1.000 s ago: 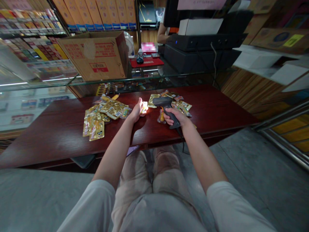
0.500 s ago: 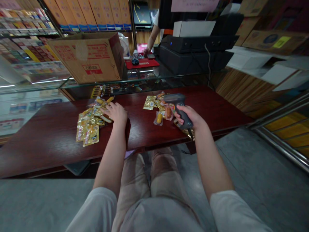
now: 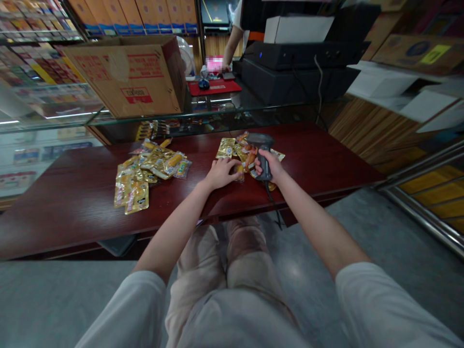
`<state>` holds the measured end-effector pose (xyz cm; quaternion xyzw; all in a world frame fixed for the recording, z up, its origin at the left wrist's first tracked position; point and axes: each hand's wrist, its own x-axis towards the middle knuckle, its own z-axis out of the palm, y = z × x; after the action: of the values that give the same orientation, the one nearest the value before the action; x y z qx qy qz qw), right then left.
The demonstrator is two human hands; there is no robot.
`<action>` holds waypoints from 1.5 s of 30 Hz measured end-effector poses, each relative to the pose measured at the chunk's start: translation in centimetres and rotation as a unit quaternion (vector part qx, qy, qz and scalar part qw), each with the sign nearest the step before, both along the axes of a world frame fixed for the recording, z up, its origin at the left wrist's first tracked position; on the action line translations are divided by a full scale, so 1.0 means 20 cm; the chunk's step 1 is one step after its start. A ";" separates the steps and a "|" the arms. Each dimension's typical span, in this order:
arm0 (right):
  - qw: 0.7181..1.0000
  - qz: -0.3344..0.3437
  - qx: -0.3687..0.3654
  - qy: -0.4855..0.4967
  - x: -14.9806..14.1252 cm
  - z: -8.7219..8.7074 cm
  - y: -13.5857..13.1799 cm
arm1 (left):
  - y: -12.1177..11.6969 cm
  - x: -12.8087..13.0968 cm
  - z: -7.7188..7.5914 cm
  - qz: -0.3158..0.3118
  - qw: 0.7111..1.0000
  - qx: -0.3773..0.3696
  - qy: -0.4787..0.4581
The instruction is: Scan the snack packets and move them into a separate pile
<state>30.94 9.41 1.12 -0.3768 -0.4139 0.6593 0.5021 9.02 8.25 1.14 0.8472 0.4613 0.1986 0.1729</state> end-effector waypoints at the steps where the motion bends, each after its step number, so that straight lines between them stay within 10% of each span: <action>1: 1.000 -0.001 0.001 0.003 -0.02 0.00 0.03 | 0.01 -0.01 0.00 0.008 1.000 -0.009 -0.013; 10: 0.998 -0.003 0.017 0.062 -0.01 0.03 0.16 | 0.17 -0.14 -0.10 0.048 0.957 -0.066 -0.278; 15: 0.986 0.165 -0.007 0.035 0.00 0.17 0.08 | 0.20 -0.16 -0.06 0.111 0.902 -0.184 -0.375; 21: 0.948 0.310 -0.067 -0.027 -0.12 0.08 0.03 | 0.15 -0.21 0.02 0.140 0.802 -0.316 -0.488; 35: 0.957 0.278 -0.073 0.032 -0.08 0.04 0.04 | -0.04 -0.34 0.11 -0.125 0.977 -0.162 -0.063; 39: 0.952 0.296 -0.074 0.013 -0.09 0.05 0.03 | -0.10 -0.34 0.08 -0.066 0.996 -0.058 -0.018; 45: 0.954 0.296 -0.040 -0.003 -0.09 0.05 0.01 | -0.05 -0.41 0.03 0.120 0.957 -0.114 -0.238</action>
<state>29.24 9.53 2.12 -0.2588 -0.4812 0.7937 0.2674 0.85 7.23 1.80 0.6888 0.5245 0.3597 0.3478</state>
